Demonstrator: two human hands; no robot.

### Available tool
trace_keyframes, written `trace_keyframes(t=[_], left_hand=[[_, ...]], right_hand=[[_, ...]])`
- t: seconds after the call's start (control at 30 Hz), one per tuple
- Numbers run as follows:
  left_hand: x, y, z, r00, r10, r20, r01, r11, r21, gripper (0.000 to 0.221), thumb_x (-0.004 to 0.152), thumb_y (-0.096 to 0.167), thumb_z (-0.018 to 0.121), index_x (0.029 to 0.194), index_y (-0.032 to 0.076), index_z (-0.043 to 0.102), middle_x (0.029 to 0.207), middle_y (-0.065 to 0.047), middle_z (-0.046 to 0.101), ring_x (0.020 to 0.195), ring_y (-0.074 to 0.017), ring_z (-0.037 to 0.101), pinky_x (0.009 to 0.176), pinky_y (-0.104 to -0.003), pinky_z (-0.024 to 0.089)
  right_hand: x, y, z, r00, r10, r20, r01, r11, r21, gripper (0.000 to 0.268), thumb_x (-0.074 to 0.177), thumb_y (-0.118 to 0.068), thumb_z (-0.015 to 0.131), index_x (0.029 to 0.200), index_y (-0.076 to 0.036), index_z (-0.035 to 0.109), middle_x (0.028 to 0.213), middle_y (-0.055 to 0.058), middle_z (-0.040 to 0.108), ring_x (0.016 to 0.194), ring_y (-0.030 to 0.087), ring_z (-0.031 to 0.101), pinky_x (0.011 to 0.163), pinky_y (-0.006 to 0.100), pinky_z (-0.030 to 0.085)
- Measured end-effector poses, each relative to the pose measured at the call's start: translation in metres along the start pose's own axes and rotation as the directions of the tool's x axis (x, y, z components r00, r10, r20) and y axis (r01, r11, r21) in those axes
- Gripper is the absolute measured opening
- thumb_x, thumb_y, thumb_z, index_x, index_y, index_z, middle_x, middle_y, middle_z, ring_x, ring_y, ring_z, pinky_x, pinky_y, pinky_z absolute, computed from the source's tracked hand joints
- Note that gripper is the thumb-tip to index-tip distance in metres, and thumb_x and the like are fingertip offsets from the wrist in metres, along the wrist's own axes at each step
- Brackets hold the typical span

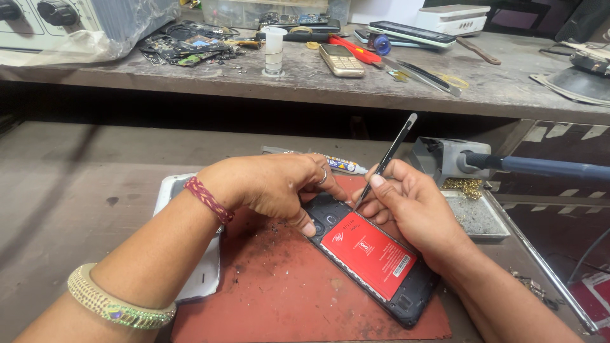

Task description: The person removes the back cover of a smartphone and uses tweezers to carefully pry and lift the battery from the device's chassis. The back cover is set aside, and the battery is partially extracted while the phone remains on the workbench.

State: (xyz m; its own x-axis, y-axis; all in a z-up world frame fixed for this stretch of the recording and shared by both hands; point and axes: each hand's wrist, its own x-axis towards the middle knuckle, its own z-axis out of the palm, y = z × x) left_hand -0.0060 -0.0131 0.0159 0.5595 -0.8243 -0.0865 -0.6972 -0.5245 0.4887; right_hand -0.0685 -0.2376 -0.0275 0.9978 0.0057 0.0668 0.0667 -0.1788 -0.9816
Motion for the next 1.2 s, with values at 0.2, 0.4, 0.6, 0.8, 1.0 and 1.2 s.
trace_keyframes(t=[0.2, 0.4, 0.6, 0.8, 1.0, 1.2], left_hand=[[-0.001, -0.003, 0.000, 0.998, 0.058, -0.016, -0.059, 0.996, -0.067, 0.078, 0.060, 0.016, 0.090, 0.134, 0.022, 0.067, 0.114, -0.003, 0.062, 0.105, -0.0216, 0.065, 0.093, -0.032, 0.055], [-0.007, -0.002, -0.003, 0.994, 0.077, 0.073, -0.076, 0.997, -0.010, 0.092, 0.055, 0.021, 0.091, 0.140, 0.028, 0.059, 0.134, -0.002, 0.058, 0.122, -0.0253, 0.062, 0.101, -0.035, 0.051], [-0.007, 0.003, -0.001, 0.977, 0.211, 0.002, -0.209, 0.968, 0.138, 0.089, 0.057, 0.025, 0.094, 0.139, 0.027, 0.060, 0.149, 0.005, 0.052, 0.141, -0.0282, 0.041, 0.116, -0.056, 0.017], [-0.008, 0.005, 0.000, 0.998, 0.061, -0.005, -0.059, 0.983, 0.172, 0.087, 0.060, 0.027, 0.090, 0.140, 0.026, 0.057, 0.137, 0.003, 0.062, 0.136, -0.0258, 0.046, 0.106, -0.051, 0.034], [-0.008, 0.008, -0.002, 0.999, -0.010, -0.053, 0.019, 0.985, 0.171, 0.090, 0.062, 0.029, 0.089, 0.143, 0.024, 0.051, 0.139, 0.001, 0.057, 0.137, -0.0256, 0.043, 0.108, -0.051, 0.032], [-0.006, 0.011, -0.003, 0.998, -0.045, -0.048, 0.052, 0.986, 0.158, 0.096, 0.058, 0.035, 0.091, 0.147, 0.029, 0.056, 0.141, 0.002, 0.054, 0.138, -0.0266, 0.040, 0.106, -0.054, 0.030]], right_hand=[[0.001, 0.000, -0.003, 0.999, 0.025, -0.020, -0.025, 0.999, 0.030, 0.019, 0.102, -0.021, 0.053, 0.106, -0.004, 0.061, 0.091, 0.011, 0.078, 0.075, 0.011, 0.067, 0.069, 0.025, 0.053], [0.003, -0.012, -0.005, 0.997, 0.077, 0.024, -0.079, 0.992, 0.099, 0.020, 0.100, -0.022, 0.053, 0.106, -0.005, 0.062, 0.092, 0.011, 0.077, 0.078, 0.014, 0.072, 0.071, 0.027, 0.057], [0.010, -0.024, -0.009, 0.998, 0.057, 0.013, -0.057, 0.998, 0.016, 0.022, 0.101, -0.023, 0.054, 0.107, -0.005, 0.064, 0.091, 0.010, 0.075, 0.080, 0.013, 0.072, 0.071, 0.027, 0.056], [0.005, -0.031, -0.016, 0.996, 0.094, 0.001, -0.094, 0.995, 0.024, 0.024, 0.098, -0.024, 0.054, 0.103, -0.003, 0.064, 0.088, 0.010, 0.078, 0.076, 0.015, 0.074, 0.069, 0.028, 0.057], [-0.001, -0.036, -0.026, 0.999, 0.040, -0.018, -0.043, 0.988, -0.146, 0.023, 0.092, -0.021, 0.062, 0.107, -0.004, 0.068, 0.083, 0.009, 0.076, 0.074, 0.016, 0.073, 0.071, 0.029, 0.059], [-0.012, -0.033, -0.041, 0.991, 0.008, -0.131, -0.039, 0.971, -0.236, 0.025, 0.089, -0.019, 0.067, 0.108, -0.003, 0.068, 0.081, 0.006, 0.074, 0.072, 0.013, 0.069, 0.065, 0.029, 0.053]])
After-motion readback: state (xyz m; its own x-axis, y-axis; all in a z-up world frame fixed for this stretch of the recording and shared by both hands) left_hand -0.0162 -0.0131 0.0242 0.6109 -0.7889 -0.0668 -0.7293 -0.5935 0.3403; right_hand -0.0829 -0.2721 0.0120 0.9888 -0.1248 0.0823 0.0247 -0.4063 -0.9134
